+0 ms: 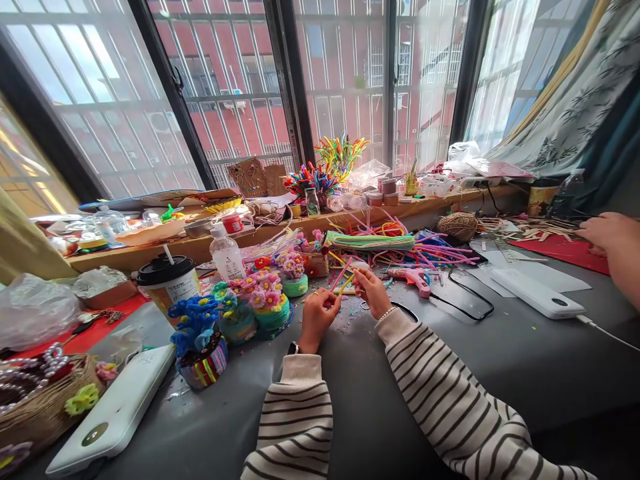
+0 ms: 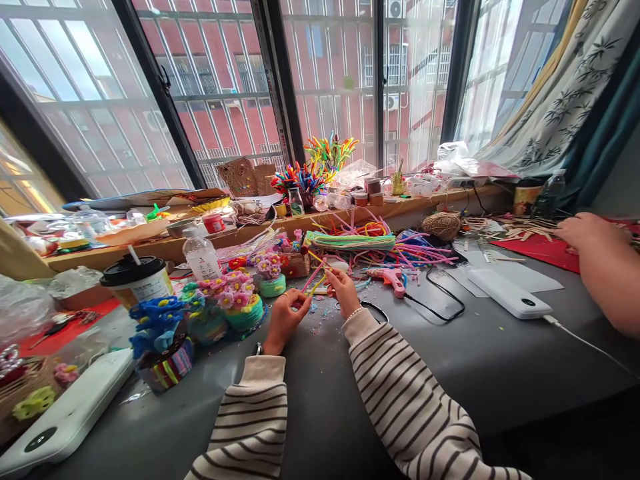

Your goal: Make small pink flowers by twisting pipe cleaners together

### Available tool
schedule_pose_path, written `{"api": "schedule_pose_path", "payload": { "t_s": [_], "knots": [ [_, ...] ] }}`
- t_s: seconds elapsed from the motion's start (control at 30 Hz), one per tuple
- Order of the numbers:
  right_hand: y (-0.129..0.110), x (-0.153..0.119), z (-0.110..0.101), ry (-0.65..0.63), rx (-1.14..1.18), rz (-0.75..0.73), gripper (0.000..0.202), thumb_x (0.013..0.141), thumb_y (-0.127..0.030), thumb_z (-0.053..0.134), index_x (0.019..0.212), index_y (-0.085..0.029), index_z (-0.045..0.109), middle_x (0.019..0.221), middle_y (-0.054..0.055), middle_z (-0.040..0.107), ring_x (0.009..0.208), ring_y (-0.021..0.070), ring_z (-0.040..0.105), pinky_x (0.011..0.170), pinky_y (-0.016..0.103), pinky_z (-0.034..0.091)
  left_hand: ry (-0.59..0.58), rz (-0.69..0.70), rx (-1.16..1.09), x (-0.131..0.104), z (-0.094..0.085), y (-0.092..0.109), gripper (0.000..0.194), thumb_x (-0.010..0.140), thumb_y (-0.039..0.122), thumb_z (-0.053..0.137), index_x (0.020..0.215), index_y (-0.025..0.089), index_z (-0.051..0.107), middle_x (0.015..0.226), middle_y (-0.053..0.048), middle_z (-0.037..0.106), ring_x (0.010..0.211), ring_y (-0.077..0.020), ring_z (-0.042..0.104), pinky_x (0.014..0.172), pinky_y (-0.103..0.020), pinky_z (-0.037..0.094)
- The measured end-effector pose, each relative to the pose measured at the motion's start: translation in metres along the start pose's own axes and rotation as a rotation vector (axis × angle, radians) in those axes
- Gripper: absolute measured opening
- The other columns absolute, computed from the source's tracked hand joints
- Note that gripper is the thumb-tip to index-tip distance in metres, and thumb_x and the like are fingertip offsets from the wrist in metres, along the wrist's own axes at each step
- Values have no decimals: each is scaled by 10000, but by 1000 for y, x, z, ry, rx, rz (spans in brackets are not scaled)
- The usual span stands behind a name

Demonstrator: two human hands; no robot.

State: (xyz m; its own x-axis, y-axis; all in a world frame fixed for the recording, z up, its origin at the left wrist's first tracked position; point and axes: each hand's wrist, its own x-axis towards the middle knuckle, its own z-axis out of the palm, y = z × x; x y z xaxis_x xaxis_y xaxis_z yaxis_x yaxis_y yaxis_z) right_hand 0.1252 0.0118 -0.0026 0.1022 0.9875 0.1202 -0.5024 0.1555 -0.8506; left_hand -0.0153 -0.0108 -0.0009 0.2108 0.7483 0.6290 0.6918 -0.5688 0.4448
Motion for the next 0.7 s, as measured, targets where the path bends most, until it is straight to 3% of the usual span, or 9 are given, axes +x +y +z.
{"api": "schedule_pose_path", "payload": {
  "t_s": [0.23,0.33,0.43,0.57,0.7],
  "knots": [
    [1,1,-3,-24,-24,22,289,519,-383,671,668,-151,586,541,-41,495,433,25,369,400,175,270,-56,-12,-19,-1,1,-2,284,733,370,448,576,162,560,604,-12,557,585,-102,492,593,-221,358],
    [1,1,-5,-46,-46,60,292,540,-411,652,631,-140,590,502,-44,464,426,22,356,396,175,249,-4,-87,-57,1,1,-4,346,770,391,381,613,164,589,652,-26,588,611,-107,509,606,-225,357],
    [0,-2,-2,-167,-79,111,292,554,-414,643,630,-138,586,493,-49,455,414,15,337,384,170,212,15,-123,-91,2,1,-3,369,785,394,352,631,165,598,672,-30,602,639,-110,519,623,-224,359],
    [-2,-9,3,-328,-154,165,285,554,-386,649,669,-132,592,501,-47,486,400,10,335,377,164,194,-95,-56,-91,2,3,-2,341,773,398,377,652,171,601,656,-25,597,637,-115,513,613,-225,360],
    [-1,-9,4,-278,-175,123,276,552,-378,644,664,-130,592,511,-44,517,401,10,357,386,160,222,-100,-55,-107,2,4,-3,344,784,371,361,641,171,601,673,-29,606,652,-116,523,647,-232,370]
  ]
}}
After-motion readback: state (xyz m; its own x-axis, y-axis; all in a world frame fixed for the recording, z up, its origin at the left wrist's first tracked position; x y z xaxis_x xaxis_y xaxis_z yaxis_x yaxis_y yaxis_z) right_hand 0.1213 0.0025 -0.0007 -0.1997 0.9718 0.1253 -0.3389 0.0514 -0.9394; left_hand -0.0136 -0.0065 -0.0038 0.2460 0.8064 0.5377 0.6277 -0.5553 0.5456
